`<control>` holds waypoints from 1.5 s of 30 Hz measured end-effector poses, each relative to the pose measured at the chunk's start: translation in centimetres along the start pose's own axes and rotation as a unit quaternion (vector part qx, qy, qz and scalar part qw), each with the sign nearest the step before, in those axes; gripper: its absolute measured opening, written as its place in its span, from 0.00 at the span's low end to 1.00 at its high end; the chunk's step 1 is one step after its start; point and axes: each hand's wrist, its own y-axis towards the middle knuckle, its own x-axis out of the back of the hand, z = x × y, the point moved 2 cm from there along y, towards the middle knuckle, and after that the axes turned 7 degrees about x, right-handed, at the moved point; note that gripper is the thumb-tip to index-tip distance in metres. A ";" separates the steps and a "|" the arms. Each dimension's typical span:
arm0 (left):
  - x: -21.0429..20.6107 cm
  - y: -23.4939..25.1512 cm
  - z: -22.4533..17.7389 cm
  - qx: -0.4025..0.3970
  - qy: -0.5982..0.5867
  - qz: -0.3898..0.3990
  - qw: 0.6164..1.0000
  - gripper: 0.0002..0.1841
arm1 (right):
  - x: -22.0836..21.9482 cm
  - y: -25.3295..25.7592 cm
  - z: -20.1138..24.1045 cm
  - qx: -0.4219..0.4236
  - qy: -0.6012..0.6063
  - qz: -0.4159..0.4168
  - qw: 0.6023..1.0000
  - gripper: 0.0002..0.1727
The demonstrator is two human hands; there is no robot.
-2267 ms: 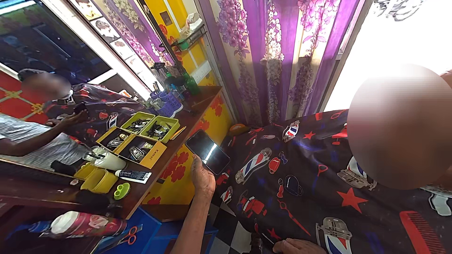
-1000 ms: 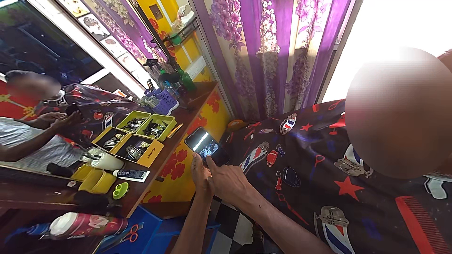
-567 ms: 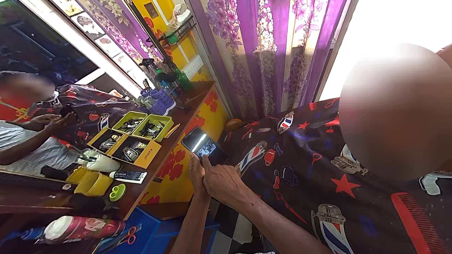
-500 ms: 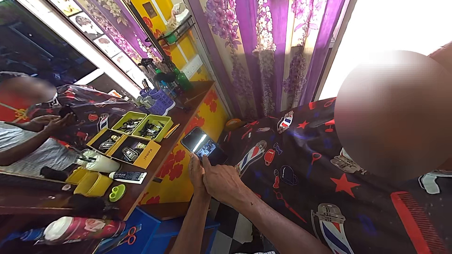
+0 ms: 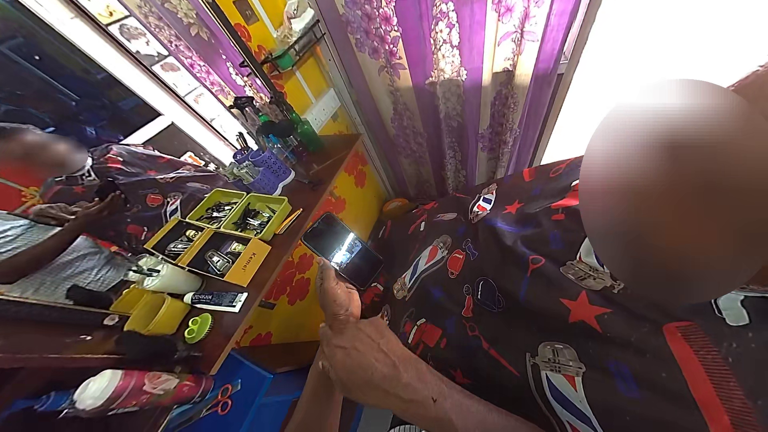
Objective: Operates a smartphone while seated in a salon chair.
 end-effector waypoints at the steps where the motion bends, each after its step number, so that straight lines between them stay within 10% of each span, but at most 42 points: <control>1: -0.6 -2.0 -1.0 0.010 0.025 -0.021 0.999 0.22 | 0.2 -0.3 0.5 0.017 -0.002 0.023 1.000 0.21; 6: 1.2 -6.6 -4.5 0.110 0.060 0.103 0.987 0.22 | 2.3 -1.0 2.2 0.014 0.006 0.143 0.990 0.31; 10: -1.0 -2.3 -1.6 0.022 0.034 -0.035 0.999 0.21 | 0.5 -1.1 1.5 0.050 -0.017 0.121 0.991 0.32; 18: -0.8 -0.9 -1.1 0.012 0.021 -0.031 0.999 0.22 | -0.3 -1.2 1.5 0.082 -0.024 0.121 0.989 0.31; 21: -1.6 -3.0 -2.0 -0.044 0.052 0.025 0.997 0.23 | -0.2 -1.3 1.2 0.116 -0.033 0.077 0.990 0.28; 24: -5.9 -6.0 -5.3 0.086 0.024 -0.106 0.990 0.20 | 1.4 -1.4 0.5 0.119 -0.052 -0.088 0.988 0.24; 27: 2.3 1.7 1.9 -0.092 0.009 0.052 0.994 0.23 | 4.1 -1.7 -1.2 0.027 -0.070 -0.187 0.980 0.27; 30: 4.4 3.5 1.4 0.009 0.005 0.048 0.999 0.23 | 5.7 -3.2 -3.9 0.096 0.067 -0.091 0.989 0.35; 33: 4.8 4.1 2.1 0.001 -0.011 0.039 0.999 0.23 | 4.9 -4.0 -6.6 0.189 0.396 -0.209 0.874 0.27; 38: 5.6 4.7 2.8 -0.003 -0.019 0.046 0.999 0.22 | 3.1 -3.8 -9.1 -0.109 0.692 -0.404 0.588 0.28; 45: 5.5 4.5 2.8 0.000 -0.025 0.047 0.999 0.22 | 0.7 -4.0 -10.5 -0.152 0.714 -0.401 0.553 0.25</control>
